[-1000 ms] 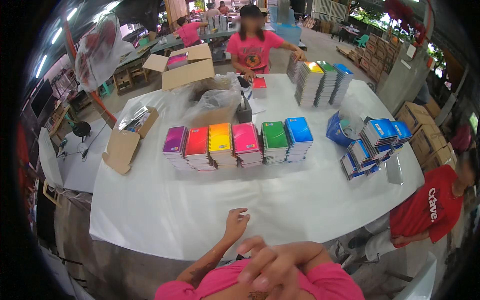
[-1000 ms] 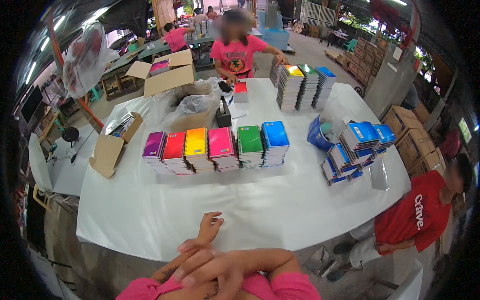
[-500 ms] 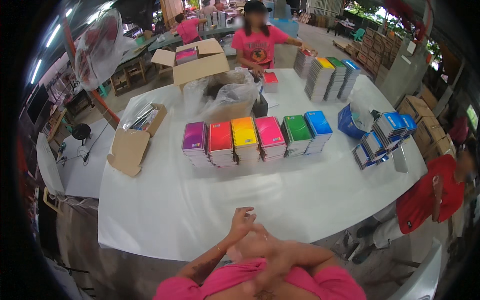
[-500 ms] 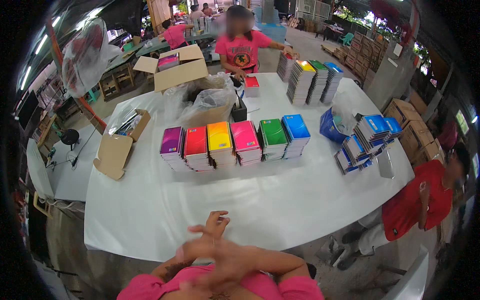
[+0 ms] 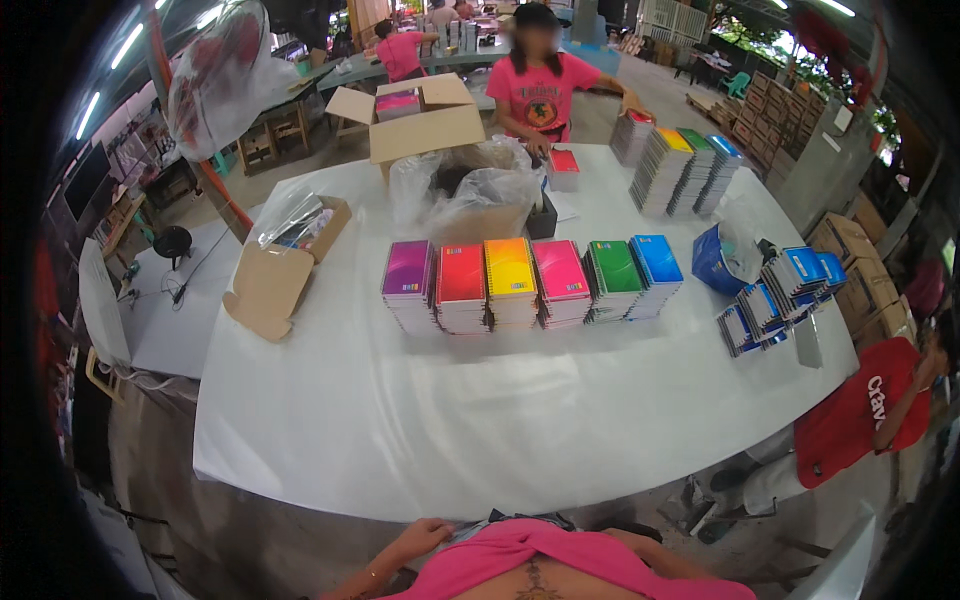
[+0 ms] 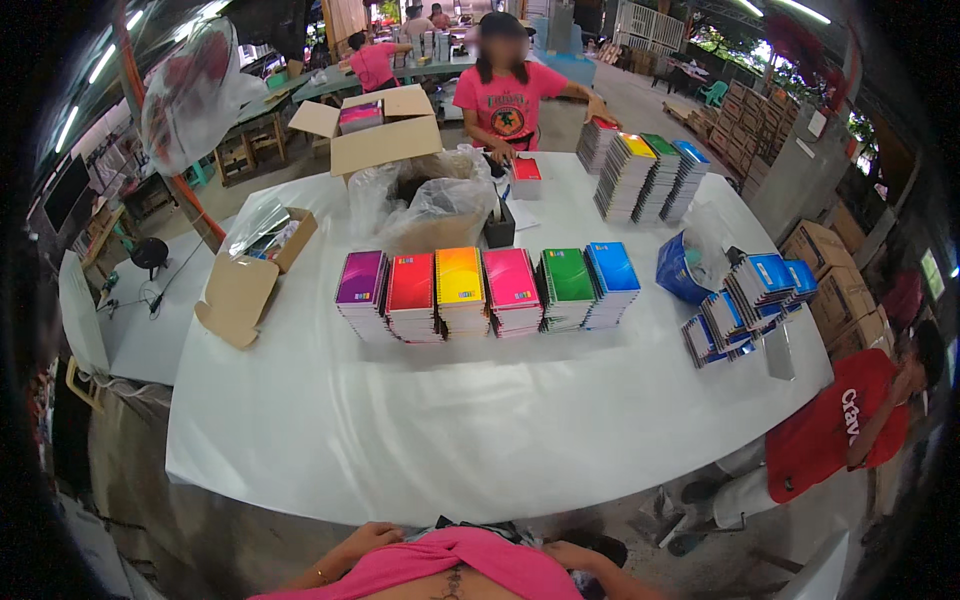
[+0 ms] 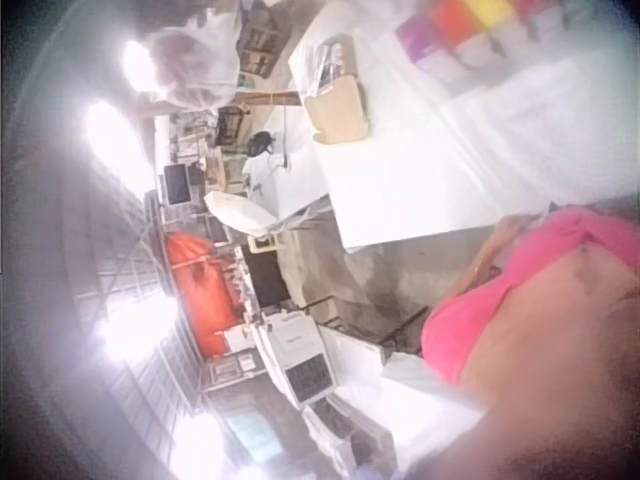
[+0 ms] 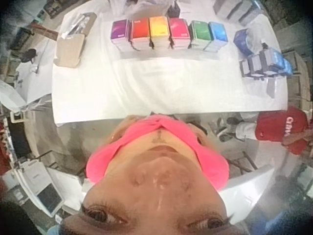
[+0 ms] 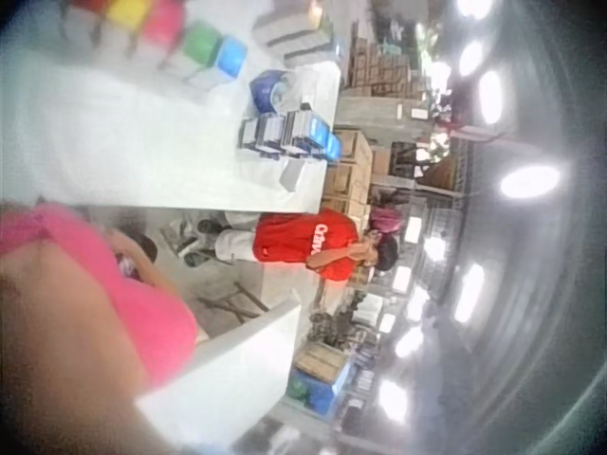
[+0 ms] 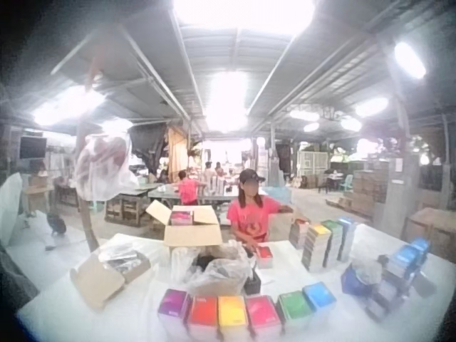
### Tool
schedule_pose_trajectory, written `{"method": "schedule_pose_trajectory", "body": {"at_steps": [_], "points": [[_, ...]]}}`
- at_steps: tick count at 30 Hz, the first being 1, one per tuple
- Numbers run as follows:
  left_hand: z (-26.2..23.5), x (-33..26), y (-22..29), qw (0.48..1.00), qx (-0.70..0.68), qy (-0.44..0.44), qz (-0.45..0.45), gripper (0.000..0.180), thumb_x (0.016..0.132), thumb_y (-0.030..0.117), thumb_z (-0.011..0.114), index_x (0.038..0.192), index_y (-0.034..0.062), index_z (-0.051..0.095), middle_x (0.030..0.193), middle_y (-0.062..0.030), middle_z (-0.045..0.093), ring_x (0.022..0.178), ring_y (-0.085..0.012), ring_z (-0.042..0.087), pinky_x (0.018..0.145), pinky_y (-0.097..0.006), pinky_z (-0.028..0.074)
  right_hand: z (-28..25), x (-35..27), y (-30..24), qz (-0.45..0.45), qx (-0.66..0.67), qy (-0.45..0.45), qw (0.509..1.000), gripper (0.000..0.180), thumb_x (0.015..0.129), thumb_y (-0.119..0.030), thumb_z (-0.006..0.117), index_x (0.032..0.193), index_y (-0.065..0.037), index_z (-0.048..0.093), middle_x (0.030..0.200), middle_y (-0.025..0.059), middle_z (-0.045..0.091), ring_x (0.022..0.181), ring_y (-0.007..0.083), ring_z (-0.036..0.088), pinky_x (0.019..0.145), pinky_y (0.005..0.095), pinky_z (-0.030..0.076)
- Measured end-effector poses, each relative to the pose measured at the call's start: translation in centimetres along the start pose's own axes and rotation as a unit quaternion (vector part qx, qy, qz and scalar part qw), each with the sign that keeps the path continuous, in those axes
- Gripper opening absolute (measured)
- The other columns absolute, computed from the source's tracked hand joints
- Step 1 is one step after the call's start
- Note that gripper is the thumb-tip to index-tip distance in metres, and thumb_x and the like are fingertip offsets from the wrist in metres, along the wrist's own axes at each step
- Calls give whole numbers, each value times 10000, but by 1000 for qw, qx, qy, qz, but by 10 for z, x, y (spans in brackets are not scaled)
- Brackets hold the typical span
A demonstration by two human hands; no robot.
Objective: The person picks up individual notebooks from multiple colored stacks on a table, assembles them into a coordinated set, and places the completed stack onto a larger pile.
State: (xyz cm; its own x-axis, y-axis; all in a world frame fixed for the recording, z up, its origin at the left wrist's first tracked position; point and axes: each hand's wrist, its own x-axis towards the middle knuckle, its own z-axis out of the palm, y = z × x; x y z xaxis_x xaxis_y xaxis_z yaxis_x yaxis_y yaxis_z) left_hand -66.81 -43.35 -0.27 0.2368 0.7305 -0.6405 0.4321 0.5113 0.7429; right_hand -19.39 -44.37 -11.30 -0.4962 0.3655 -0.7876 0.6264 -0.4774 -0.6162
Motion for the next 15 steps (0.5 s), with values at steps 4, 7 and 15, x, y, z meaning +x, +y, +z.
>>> {"method": "schedule_pose_trajectory", "body": {"at_steps": [4,7,15], "points": [[33,-4,-60,991,79,46,-96,693,967,569,464,961,-88,680,871,-322,665,882,-413,679,836,-456,496,-1,10,-8,112,74,-19,991,575,1025,-471,416,1298,-1,604,1340,224,587,1170,356,590,1032,416,424],[45,11,-69,990,100,43,-84,709,958,586,453,931,-85,680,946,-341,663,944,-488,649,847,-499,481,-5,44,37,-120,-153,46,980,502,1014,-393,443,1272,-1,621,1361,230,574,1201,399,573,1037,427,422],[28,-22,-24,980,190,-61,28,633,946,550,507,966,-51,705,965,-330,662,951,-514,621,849,-499,497,-43,-38,-70,-69,-135,-87,985,531,949,-422,528,1246,9,620,1175,228,679,1084,394,643,936,466,484]]}}
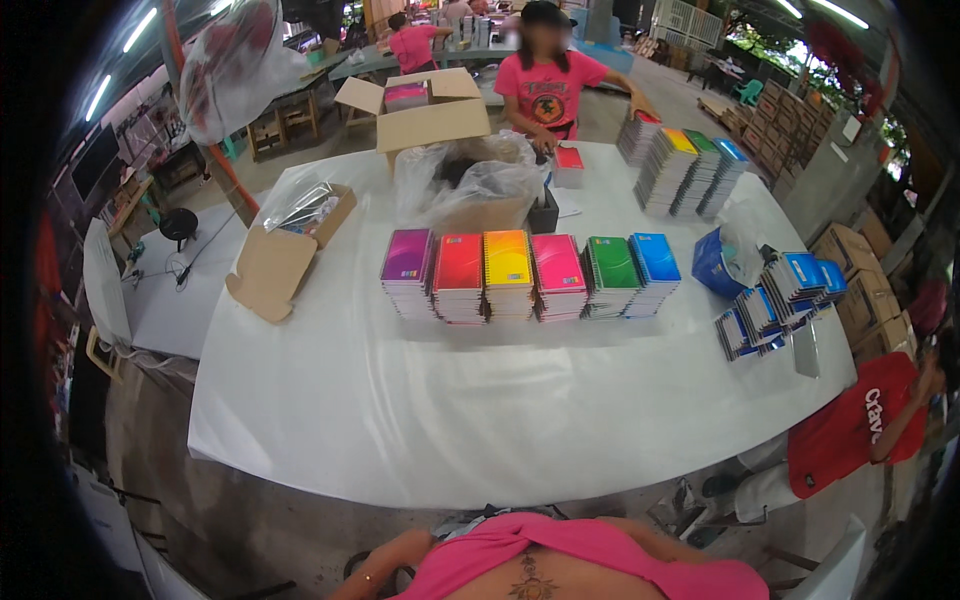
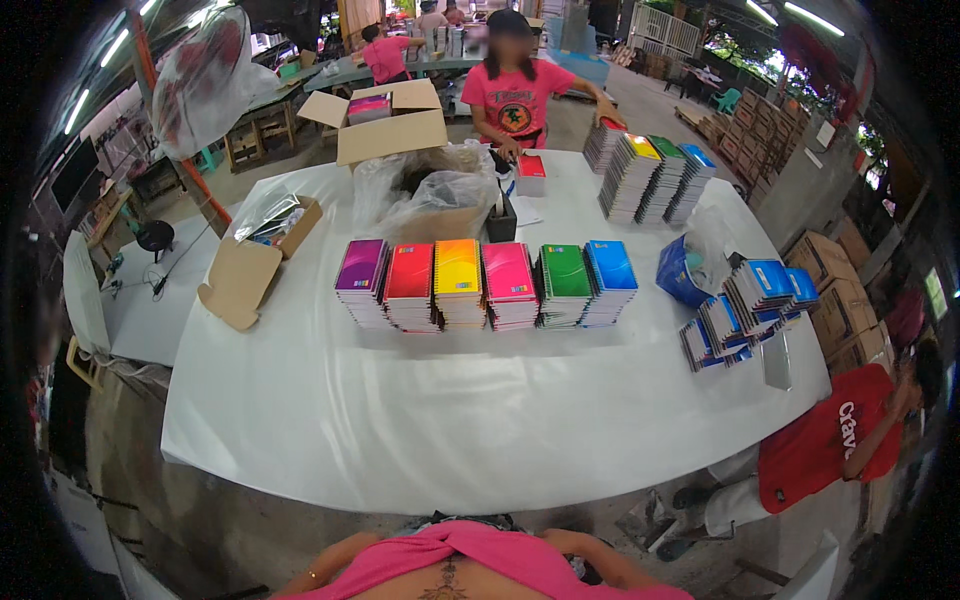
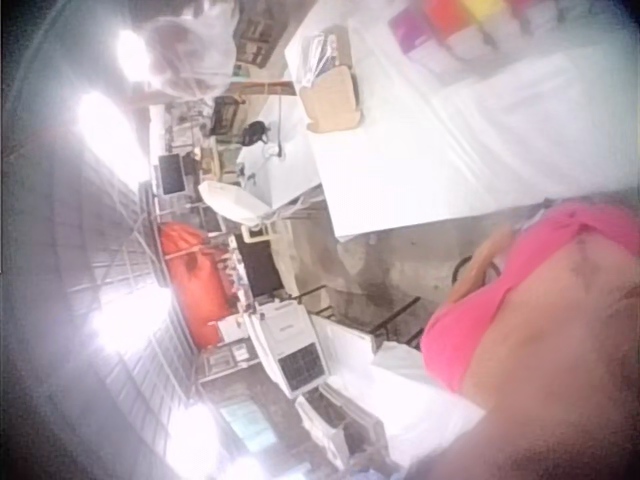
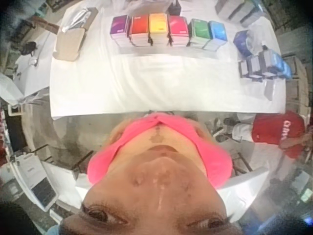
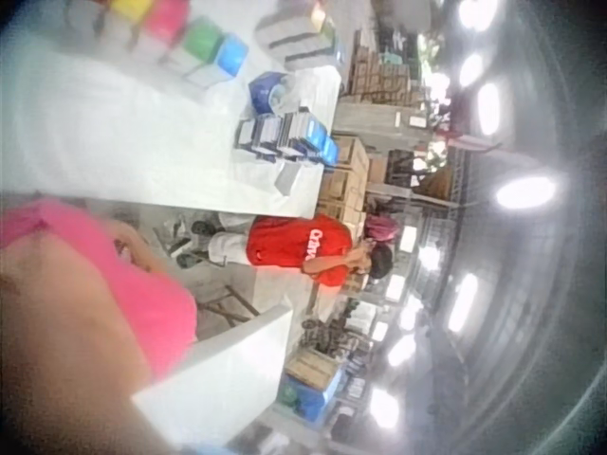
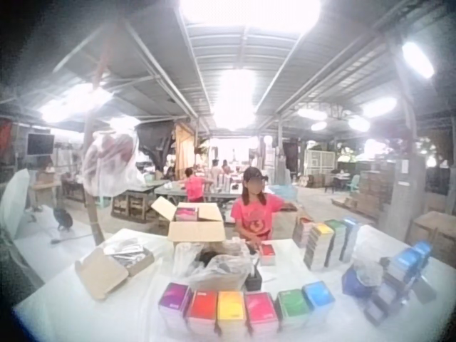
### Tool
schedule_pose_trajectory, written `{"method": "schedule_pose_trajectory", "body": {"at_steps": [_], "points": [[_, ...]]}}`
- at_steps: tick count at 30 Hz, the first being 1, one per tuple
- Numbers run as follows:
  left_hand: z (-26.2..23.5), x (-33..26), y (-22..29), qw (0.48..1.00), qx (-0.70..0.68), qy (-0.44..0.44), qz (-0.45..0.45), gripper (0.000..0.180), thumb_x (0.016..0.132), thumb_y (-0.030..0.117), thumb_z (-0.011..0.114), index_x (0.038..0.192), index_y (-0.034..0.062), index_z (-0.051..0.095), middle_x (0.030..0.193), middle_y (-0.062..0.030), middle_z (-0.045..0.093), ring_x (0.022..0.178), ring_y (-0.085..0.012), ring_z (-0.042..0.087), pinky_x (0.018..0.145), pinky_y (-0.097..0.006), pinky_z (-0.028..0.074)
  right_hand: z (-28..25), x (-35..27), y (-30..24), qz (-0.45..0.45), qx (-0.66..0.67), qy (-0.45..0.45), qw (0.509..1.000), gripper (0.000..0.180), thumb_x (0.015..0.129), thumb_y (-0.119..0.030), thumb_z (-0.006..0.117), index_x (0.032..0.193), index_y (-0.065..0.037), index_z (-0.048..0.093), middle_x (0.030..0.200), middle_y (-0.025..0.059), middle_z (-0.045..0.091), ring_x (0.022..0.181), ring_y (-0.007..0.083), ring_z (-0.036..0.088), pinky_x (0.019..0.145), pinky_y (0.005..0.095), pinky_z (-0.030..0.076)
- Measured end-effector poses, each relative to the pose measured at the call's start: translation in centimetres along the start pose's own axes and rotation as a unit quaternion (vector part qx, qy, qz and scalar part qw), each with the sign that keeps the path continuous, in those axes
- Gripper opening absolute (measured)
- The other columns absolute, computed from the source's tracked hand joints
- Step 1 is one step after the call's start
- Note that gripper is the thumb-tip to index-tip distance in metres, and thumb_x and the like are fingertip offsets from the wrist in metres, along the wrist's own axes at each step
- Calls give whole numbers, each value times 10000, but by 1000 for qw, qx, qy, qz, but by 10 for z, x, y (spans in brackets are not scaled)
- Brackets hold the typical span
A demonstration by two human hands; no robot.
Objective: The person picks up individual notebooks from multiple colored stacks on a table, assembles them into a coordinated set, and places the completed stack onto a larger pile.
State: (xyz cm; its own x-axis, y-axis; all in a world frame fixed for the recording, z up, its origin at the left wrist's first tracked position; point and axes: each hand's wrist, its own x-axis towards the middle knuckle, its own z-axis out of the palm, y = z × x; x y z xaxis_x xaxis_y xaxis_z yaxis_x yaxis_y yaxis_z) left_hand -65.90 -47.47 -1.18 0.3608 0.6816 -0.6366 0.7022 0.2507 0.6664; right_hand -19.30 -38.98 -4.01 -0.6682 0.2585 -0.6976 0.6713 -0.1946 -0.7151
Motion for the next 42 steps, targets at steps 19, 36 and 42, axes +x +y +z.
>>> {"method": "schedule_pose_trajectory", "body": {"at_steps": [19,36,42], "points": [[-39,-34,76,966,-47,-199,158,536,927,472,572,1060,-34,685,1044,-278,673,1016,-420,627,888,-457,493,6,-70,1,-102,141,-196,965,621,895,-225,727,1413,12,480,1431,94,542,1305,183,467,1076,358,398],[-55,-23,104,956,-37,-226,182,485,910,403,630,1144,-19,668,1114,-232,683,1074,-335,633,924,-419,490,-43,-86,-34,-66,5,-187,980,414,862,-260,703,1164,19,652,1079,136,722,955,200,662,833,375,507],[-54,-16,104,955,-28,-237,178,477,904,378,651,1174,-14,662,1139,-215,686,1095,-305,635,937,-406,488,-48,-82,-44,-238,-50,-108,964,399,891,-214,670,1189,48,633,1138,156,713,1003,212,645,909,361,489]]}}
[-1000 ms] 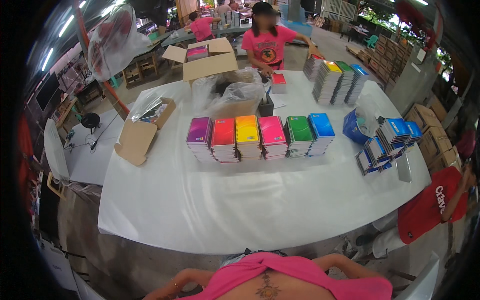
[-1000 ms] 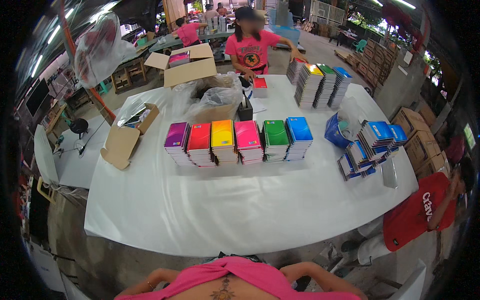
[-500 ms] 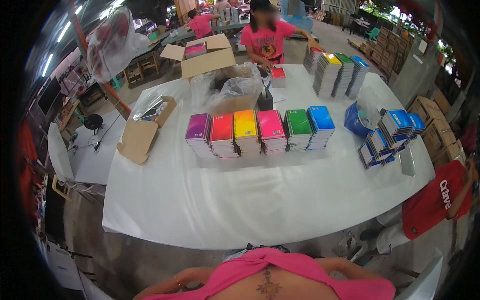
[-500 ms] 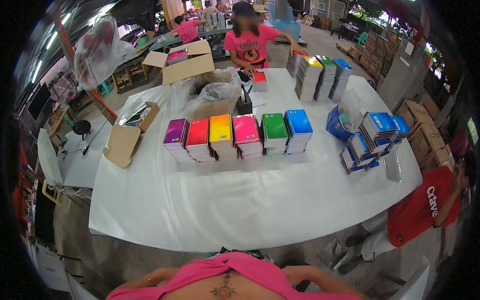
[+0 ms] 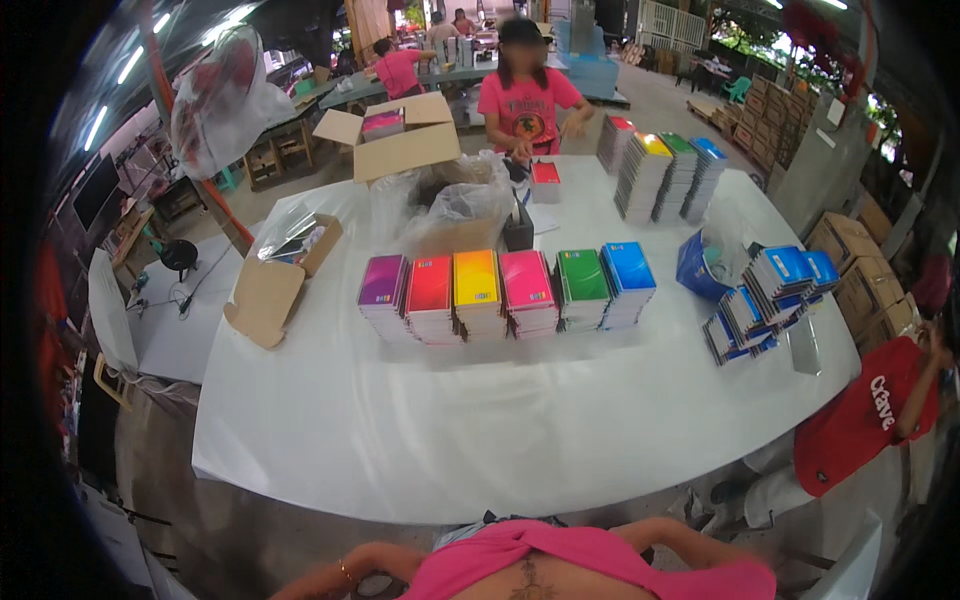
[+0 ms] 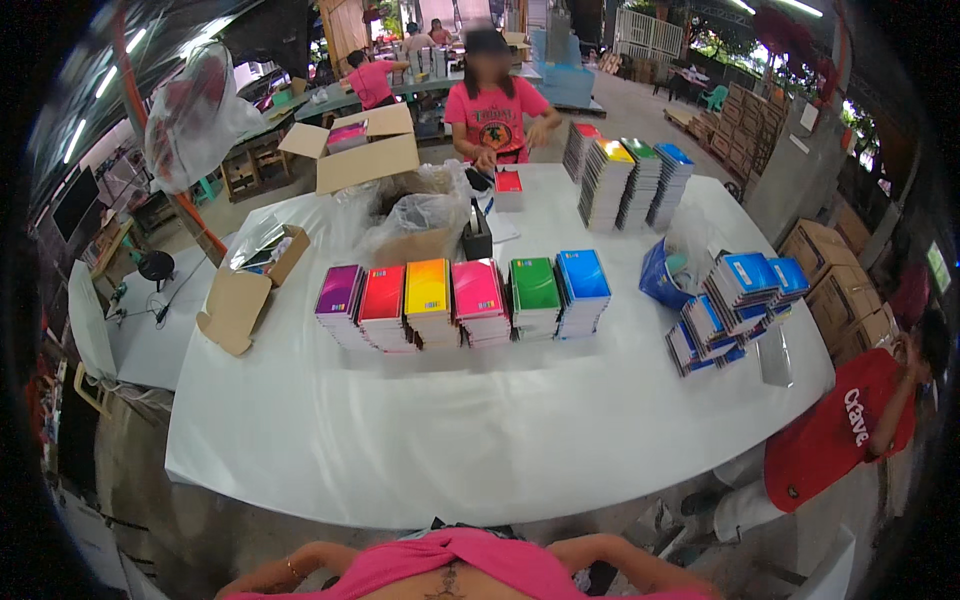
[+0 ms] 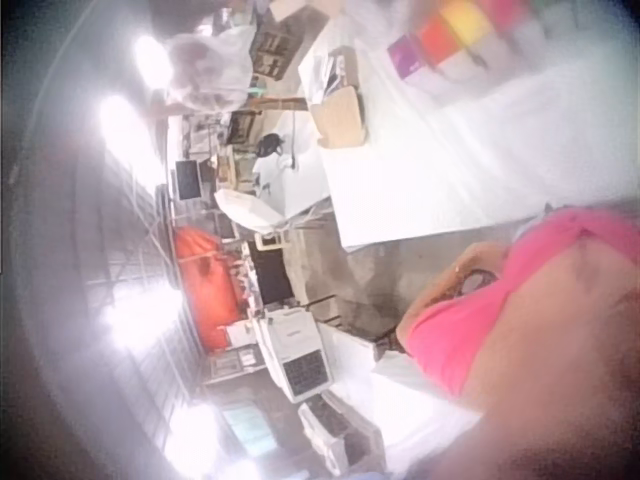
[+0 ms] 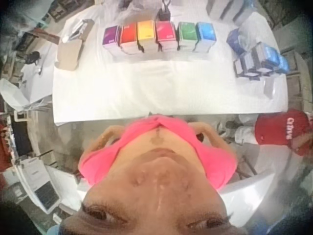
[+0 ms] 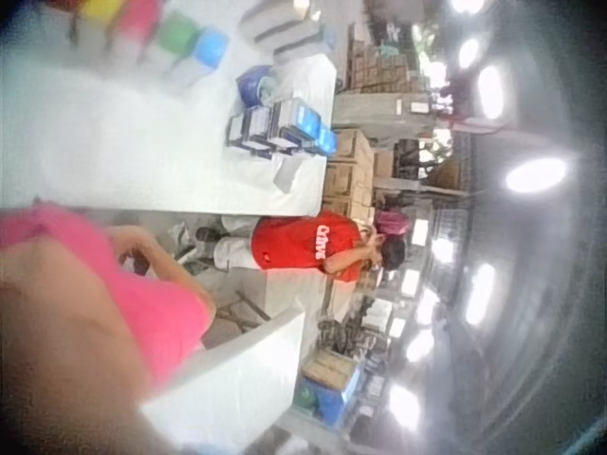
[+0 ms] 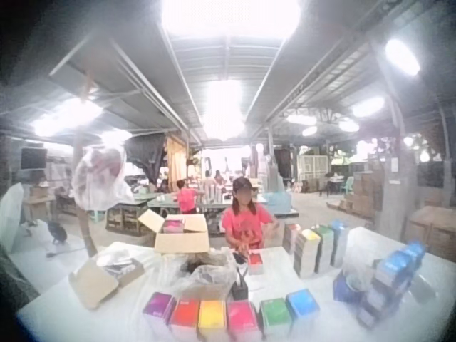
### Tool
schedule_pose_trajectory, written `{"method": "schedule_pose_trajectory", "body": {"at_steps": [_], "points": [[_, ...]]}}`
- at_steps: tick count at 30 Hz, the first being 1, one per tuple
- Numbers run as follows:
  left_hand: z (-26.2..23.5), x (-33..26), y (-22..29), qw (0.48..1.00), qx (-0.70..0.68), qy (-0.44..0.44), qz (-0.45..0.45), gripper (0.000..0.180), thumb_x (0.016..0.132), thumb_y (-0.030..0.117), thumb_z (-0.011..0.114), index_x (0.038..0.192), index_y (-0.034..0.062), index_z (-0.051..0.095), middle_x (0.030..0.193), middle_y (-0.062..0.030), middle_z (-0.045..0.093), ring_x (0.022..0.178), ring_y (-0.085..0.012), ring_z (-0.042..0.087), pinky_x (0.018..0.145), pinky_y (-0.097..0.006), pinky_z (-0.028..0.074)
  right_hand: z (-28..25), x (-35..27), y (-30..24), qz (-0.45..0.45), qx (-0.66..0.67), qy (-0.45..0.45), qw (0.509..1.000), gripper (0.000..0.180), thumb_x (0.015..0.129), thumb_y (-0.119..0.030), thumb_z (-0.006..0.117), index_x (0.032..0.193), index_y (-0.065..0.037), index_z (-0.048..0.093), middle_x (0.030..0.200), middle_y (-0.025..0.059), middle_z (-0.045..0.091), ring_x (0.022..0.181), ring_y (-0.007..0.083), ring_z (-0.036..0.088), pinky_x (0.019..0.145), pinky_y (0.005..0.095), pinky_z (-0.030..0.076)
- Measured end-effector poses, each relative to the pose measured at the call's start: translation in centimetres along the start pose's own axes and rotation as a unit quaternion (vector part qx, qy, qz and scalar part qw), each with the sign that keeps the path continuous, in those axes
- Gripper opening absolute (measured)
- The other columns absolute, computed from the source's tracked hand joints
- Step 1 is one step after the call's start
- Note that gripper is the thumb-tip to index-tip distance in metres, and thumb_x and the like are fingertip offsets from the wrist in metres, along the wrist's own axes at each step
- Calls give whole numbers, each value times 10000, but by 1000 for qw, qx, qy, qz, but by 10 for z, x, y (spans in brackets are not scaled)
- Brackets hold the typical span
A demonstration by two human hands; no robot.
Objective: The person picks up individual notebooks from multiple colored stacks on a table, assembles them into a coordinated set, and places the completed stack onto a larger pile.
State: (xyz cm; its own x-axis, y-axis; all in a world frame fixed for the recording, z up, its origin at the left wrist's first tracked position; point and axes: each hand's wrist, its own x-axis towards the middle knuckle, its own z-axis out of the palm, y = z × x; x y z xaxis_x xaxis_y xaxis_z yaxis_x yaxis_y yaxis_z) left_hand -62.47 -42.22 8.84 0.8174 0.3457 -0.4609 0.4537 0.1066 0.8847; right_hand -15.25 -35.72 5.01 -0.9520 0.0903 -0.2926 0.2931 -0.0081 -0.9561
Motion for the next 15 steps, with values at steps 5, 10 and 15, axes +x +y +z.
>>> {"method": "schedule_pose_trajectory", "body": {"at_steps": [5,10,15], "points": [[0,5,-1,1000,7,-8,-28,475,899,358,668,1199,-10,657,1160,-202,689,1112,-280,637,947,-395,487,-30,18,-13,106,-82,-96,986,375,898,-242,659,1166,19,654,1135,152,715,983,242,654,920,367,487],[-25,26,-10,972,112,-43,-203,319,924,282,598,1102,32,683,1058,-188,695,978,-325,669,900,-406,501,-101,39,-14,43,-55,260,963,284,945,-230,621,1117,-13,684,1050,104,724,980,198,666,892,359,515],[-92,107,71,843,189,504,-2,297,917,286,644,1108,65,696,1075,-163,695,958,-339,671,845,-437,519,-147,134,26,-48,56,575,815,194,863,-211,693,992,-65,696,1027,67,714,962,187,659,863,380,507]]}}
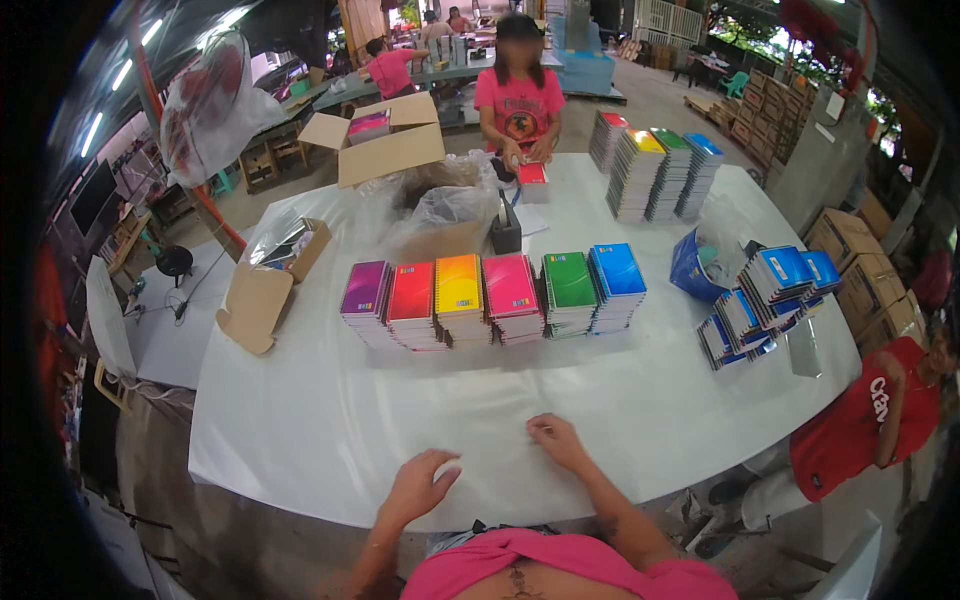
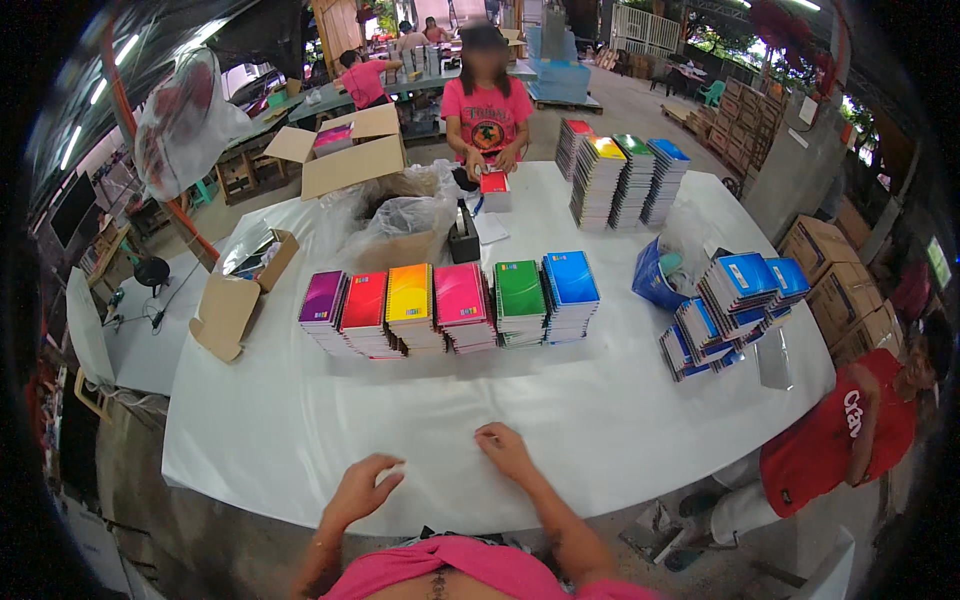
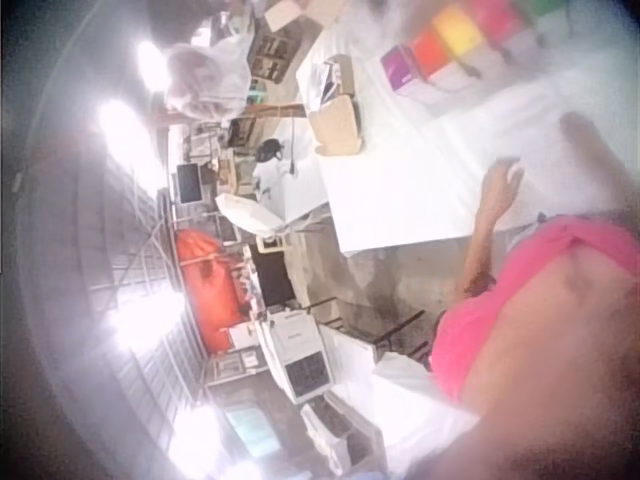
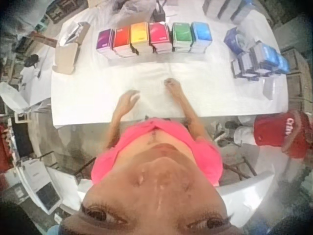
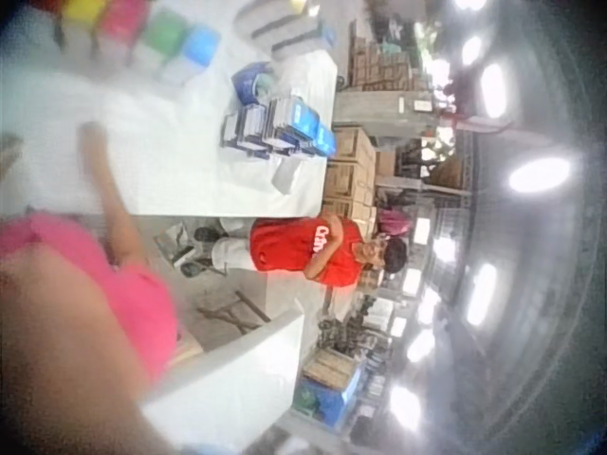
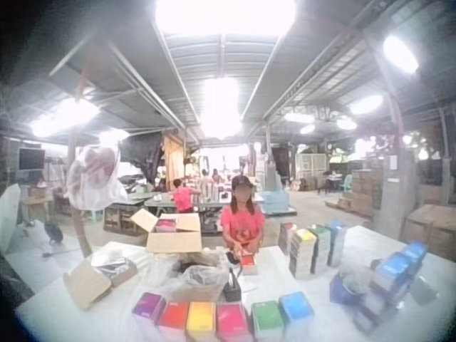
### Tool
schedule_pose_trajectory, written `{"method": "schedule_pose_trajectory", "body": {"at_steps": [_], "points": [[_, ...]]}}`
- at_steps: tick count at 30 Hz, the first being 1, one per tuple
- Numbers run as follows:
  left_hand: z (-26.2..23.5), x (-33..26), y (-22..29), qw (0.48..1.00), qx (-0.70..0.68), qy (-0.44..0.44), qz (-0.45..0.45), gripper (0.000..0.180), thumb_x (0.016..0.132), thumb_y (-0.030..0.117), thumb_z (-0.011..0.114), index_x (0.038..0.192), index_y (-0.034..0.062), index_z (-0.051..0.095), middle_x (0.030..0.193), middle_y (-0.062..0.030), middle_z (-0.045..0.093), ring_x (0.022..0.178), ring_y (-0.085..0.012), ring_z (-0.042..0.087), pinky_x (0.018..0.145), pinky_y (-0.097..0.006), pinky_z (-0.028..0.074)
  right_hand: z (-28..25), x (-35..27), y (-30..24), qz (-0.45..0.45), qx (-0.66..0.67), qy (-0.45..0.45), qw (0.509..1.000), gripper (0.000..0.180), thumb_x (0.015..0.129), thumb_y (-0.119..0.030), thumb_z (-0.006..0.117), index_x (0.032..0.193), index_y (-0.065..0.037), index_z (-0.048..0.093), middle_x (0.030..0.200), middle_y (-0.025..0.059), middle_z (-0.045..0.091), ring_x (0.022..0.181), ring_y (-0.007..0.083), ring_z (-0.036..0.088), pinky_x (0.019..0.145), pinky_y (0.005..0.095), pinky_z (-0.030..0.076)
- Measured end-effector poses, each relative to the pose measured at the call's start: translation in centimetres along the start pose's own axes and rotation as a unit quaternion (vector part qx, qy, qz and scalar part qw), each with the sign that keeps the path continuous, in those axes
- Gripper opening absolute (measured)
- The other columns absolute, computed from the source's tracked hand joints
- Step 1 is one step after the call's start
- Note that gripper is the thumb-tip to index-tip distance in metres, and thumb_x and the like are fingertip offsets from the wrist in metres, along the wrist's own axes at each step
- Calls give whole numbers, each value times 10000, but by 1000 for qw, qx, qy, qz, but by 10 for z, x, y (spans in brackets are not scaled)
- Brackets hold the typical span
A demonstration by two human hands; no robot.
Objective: The person picks up individual notebooks from multiple colored stacks on a table, assembles them into a coordinated set, and places the completed stack onto a larger pile.
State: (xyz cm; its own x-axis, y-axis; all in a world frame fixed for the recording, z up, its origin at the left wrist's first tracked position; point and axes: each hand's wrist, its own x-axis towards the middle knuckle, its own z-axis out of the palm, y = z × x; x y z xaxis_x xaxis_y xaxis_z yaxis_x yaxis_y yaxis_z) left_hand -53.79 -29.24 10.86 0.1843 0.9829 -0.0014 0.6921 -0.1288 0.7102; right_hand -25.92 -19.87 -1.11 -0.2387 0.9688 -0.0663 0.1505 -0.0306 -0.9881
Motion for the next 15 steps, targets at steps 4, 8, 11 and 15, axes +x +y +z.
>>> {"method": "schedule_pose_trajectory", "body": {"at_steps": [4,8,11,15], "points": [[48,34,3,994,-86,61,-31,351,925,316,643,1181,78,667,1102,-168,685,1027,-343,658,870,-452,519,53,-2,15,-166,-299,81,936,91,819,-159,683,903,-124,692,944,19,656,925,238,613,814,401,461],[89,30,-5,958,220,-183,15,430,925,349,635,1275,101,610,1122,-200,661,1068,-370,637,903,-477,511,50,-1,16,-177,-318,104,926,68,794,-160,694,860,-151,681,934,-1,628,919,239,589,810,405,435],[103,33,-9,941,238,-240,30,478,922,372,628,1321,117,564,1145,-239,636,1068,-395,630,904,-496,512,48,0,16,-182,-332,95,921,71,794,-163,693,864,-150,683,949,15,631,915,248,590,815,408,436],[44,97,85,913,180,-352,102,410,853,346,684,1129,48,632,1042,-197,668,971,-363,648,840,-502,520,45,-4,19,-185,-357,98,910,80,794,-174,696,873,-165,686,953,18,633,942,242,589,776,390,428]]}}
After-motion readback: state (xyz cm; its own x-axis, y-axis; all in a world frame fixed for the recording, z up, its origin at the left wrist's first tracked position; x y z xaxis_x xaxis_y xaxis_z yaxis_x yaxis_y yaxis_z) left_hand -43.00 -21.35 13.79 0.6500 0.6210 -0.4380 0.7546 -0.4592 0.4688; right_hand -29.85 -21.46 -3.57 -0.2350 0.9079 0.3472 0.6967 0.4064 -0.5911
